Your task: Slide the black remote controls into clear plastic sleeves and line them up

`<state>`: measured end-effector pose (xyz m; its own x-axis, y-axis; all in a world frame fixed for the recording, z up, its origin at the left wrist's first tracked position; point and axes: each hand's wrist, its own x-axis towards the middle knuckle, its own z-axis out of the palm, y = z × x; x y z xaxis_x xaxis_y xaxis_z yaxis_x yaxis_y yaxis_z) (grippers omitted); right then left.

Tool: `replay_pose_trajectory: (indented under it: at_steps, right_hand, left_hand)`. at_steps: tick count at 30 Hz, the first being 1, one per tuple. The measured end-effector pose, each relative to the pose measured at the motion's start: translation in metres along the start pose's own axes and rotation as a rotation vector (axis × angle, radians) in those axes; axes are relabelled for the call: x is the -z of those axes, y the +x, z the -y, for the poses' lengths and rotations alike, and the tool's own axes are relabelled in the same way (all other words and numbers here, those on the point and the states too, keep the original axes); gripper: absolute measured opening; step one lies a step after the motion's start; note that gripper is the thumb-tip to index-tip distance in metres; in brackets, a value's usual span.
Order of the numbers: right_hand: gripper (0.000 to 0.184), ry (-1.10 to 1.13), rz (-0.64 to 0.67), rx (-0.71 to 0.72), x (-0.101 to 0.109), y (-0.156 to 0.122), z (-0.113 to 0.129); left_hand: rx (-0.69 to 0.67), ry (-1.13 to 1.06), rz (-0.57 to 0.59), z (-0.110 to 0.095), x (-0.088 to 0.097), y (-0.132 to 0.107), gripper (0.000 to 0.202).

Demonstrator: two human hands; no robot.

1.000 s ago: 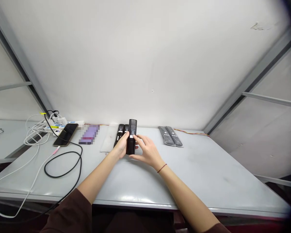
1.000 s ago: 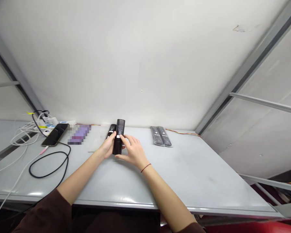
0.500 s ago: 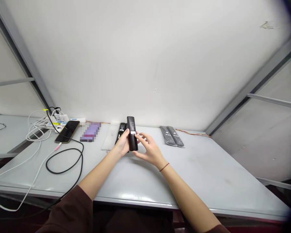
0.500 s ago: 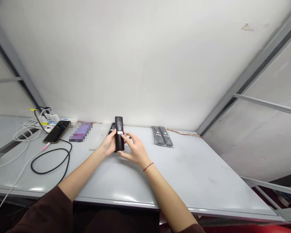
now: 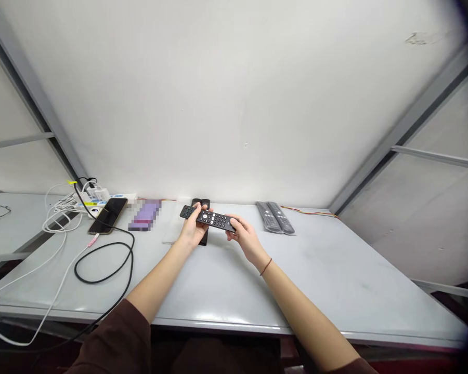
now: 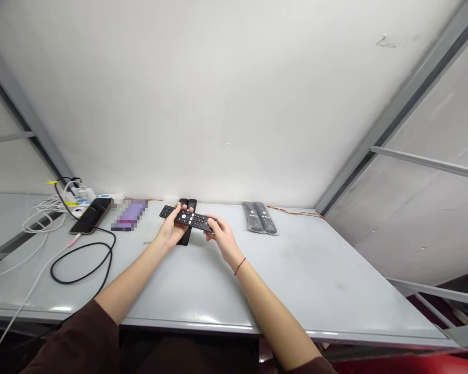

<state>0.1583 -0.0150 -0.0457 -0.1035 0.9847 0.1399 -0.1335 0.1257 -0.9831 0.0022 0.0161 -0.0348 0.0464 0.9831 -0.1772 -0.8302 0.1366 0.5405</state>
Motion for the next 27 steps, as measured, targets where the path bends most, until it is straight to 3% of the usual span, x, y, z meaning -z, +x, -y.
replay_pose_trajectory:
  at_steps: [5, 13, 21, 24, 27]
  right_hand:
    - [0.050, 0.182, 0.049, -0.023, 0.002, 0.001, 0.003]
    - [0.032, 0.488, -0.130, -0.141, 0.018, 0.012, -0.002]
    - [0.031, 0.451, -0.103, -0.178, 0.021, 0.011, -0.002]
    - [0.030, 0.361, -0.083, -0.137, 0.021, 0.011, 0.000]
    - [0.025, 0.341, -0.071, -0.144, 0.019, 0.009, 0.001]
  left_hand:
    - [-0.140, 0.087, 0.017, 0.011, -0.004, -0.009, 0.020]
    - [-0.187, 0.314, 0.235, 0.024, -0.003, -0.019, 0.035]
    - [-0.335, 0.592, 0.356, 0.031, 0.003, -0.023, 0.039]
    - [-0.338, 0.582, 0.337, 0.030, 0.003, -0.021, 0.041]
    - [-0.280, 0.491, 0.240, 0.028, 0.003, -0.015, 0.045]
